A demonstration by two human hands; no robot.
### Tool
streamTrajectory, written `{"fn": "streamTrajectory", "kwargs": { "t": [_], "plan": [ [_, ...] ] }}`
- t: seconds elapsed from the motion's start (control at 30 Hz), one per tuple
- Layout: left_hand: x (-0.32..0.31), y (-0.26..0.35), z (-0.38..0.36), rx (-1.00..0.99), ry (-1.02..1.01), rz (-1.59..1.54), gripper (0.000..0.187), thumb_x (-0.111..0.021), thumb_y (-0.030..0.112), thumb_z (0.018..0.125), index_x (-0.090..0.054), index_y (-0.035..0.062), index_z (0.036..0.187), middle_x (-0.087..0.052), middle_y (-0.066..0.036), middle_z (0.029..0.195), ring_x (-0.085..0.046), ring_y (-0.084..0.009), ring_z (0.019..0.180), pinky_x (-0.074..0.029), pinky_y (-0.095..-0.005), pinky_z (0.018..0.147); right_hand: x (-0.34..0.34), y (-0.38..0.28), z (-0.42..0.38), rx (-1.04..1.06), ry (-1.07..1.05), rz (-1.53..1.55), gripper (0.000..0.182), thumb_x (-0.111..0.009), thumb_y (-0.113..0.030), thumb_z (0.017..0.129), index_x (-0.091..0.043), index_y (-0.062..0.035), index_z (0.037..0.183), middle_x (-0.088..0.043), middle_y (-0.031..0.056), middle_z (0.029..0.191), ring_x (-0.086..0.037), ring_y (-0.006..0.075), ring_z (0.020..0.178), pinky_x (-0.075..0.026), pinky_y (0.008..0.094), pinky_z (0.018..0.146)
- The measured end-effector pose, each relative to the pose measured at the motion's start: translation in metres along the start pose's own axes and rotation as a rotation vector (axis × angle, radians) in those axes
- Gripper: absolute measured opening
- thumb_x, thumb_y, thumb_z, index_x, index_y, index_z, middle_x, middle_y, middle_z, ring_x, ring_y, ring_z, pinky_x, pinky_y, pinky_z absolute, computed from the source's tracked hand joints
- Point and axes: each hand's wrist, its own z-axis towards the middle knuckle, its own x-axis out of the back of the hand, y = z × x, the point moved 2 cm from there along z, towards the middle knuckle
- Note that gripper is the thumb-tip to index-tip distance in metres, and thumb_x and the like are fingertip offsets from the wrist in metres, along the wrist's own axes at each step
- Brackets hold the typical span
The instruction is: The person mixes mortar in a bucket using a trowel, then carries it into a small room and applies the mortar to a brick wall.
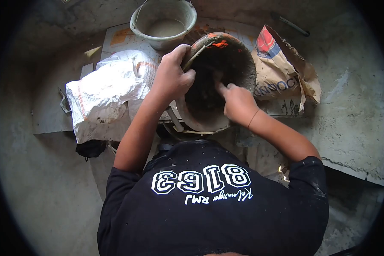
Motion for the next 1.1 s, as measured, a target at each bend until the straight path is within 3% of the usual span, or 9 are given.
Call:
{"fn": "streamTrajectory", "kwargs": {
  "t": [0.07, 0.13, 0.23, 0.33, 0.5, 0.7, 0.93, 1.03, 1.1],
  "plan": [
    [0.001, -0.007, 0.005, 0.019, 0.021, -0.018, 0.040, -0.054, -0.003, 0.069, -0.054, -0.0073, 0.109, -0.064, -0.012, 0.092, -0.060, -0.0157, 0.088, -0.046, -0.0271, 0.084, -0.001, -0.009, -0.011, 0.157, -0.061, -0.016, 0.049, -0.061, -0.006, 0.074, -0.059, -0.0060, 0.122, -0.062, 0.0145, 0.088, -0.066, 0.0316, 0.075, -0.055, 0.0412, 0.067],
    [0.004, -0.016, 0.007, -0.012, 0.112, -0.108, 0.037, -0.056, 0.000, 0.068, -0.058, -0.0063, 0.105, -0.065, -0.022, 0.085, -0.064, -0.0287, 0.079, -0.049, -0.0336, 0.079, -0.001, -0.011, -0.025, 0.224, -0.095, -0.045, 0.055, -0.063, -0.006, 0.073, -0.056, -0.0101, 0.127, -0.062, 0.0134, 0.089, -0.066, 0.0307, 0.074, -0.054, 0.0406, 0.065],
    [0.008, -0.025, 0.003, 0.013, 0.165, -0.154, 0.036, -0.054, 0.000, 0.068, -0.058, -0.0080, 0.103, -0.066, -0.020, 0.085, -0.064, -0.0246, 0.080, -0.049, -0.0317, 0.080, 0.008, 0.007, -0.029, 0.326, -0.123, -0.196, 0.065, -0.066, -0.010, 0.071, -0.053, -0.0199, 0.134, -0.061, 0.0107, 0.090, -0.065, 0.0277, 0.066, -0.053, 0.0381, 0.062],
    [0.015, -0.029, -0.002, 0.010, 0.204, -0.136, 0.036, -0.054, -0.001, 0.068, -0.058, -0.0082, 0.104, -0.065, -0.018, 0.084, -0.063, -0.0207, 0.080, -0.049, -0.0299, 0.080, 0.051, 0.010, -0.033, 0.342, -0.167, -0.180, 0.051, -0.063, -0.008, 0.074, -0.062, -0.0173, 0.124, -0.063, 0.0103, 0.087, -0.066, 0.0259, 0.074, -0.053, 0.0377, 0.064],
    [0.019, -0.036, -0.011, 0.054, 0.150, -0.136, 0.037, -0.056, 0.000, 0.069, -0.057, -0.0055, 0.105, -0.064, -0.018, 0.085, -0.064, -0.0212, 0.080, -0.049, -0.0308, 0.079, 0.069, 0.009, -0.021, 0.129, -0.005, -0.178, 0.057, -0.062, -0.004, 0.072, -0.057, -0.0150, 0.128, -0.061, 0.0115, 0.092, -0.066, 0.0294, 0.078, -0.053, 0.0427, 0.065],
    [-0.001, -0.011, -0.021, 0.038, 0.054, -0.136, 0.039, -0.053, -0.004, 0.070, -0.055, -0.0073, 0.109, -0.063, -0.012, 0.093, -0.060, -0.0146, 0.089, -0.046, -0.0259, 0.086, 0.032, 0.021, 0.018, 0.130, 0.082, -0.423, 0.043, -0.048, -0.006, 0.085, -0.054, -0.0038, 0.128, -0.062, 0.0130, 0.087, -0.067, 0.0259, 0.074, -0.056, 0.0363, 0.062],
    [-0.014, -0.006, -0.023, -0.087, 0.086, -0.224, 0.044, -0.051, -0.007, 0.068, -0.056, -0.0080, 0.111, -0.065, -0.014, 0.095, -0.061, -0.0150, 0.093, -0.045, -0.0258, 0.089, 0.007, 0.019, -0.013, -0.020, -0.223, -0.298, 0.050, -0.049, -0.004, 0.083, -0.046, 0.0009, 0.133, -0.066, 0.0184, 0.077, -0.068, 0.0326, 0.070, -0.056, 0.0414, 0.065],
    [-0.008, -0.005, -0.024, -0.129, 0.084, -0.239, 0.052, -0.049, -0.009, 0.066, -0.057, -0.0083, 0.117, -0.066, -0.016, 0.102, -0.063, -0.0162, 0.101, -0.044, -0.0262, 0.094, 0.023, -0.010, -0.030, -0.141, -0.445, -0.103, 0.062, -0.066, -0.007, 0.068, -0.048, 0.0046, 0.127, -0.066, 0.0238, 0.078, -0.067, 0.0400, 0.076, -0.055, 0.0453, 0.070],
    [-0.006, -0.010, -0.021, -0.160, 0.096, -0.346, 0.047, -0.055, -0.003, 0.061, -0.064, -0.0008, 0.108, -0.065, -0.021, 0.104, -0.059, -0.0384, 0.102, -0.045, -0.0424, 0.092, 0.026, -0.025, -0.030, -0.215, -0.515, -0.030, 0.063, -0.067, -0.006, 0.066, -0.049, 0.0056, 0.125, -0.066, 0.0258, 0.082, -0.066, 0.0420, 0.080, -0.055, 0.0462, 0.072]
  ]
}}
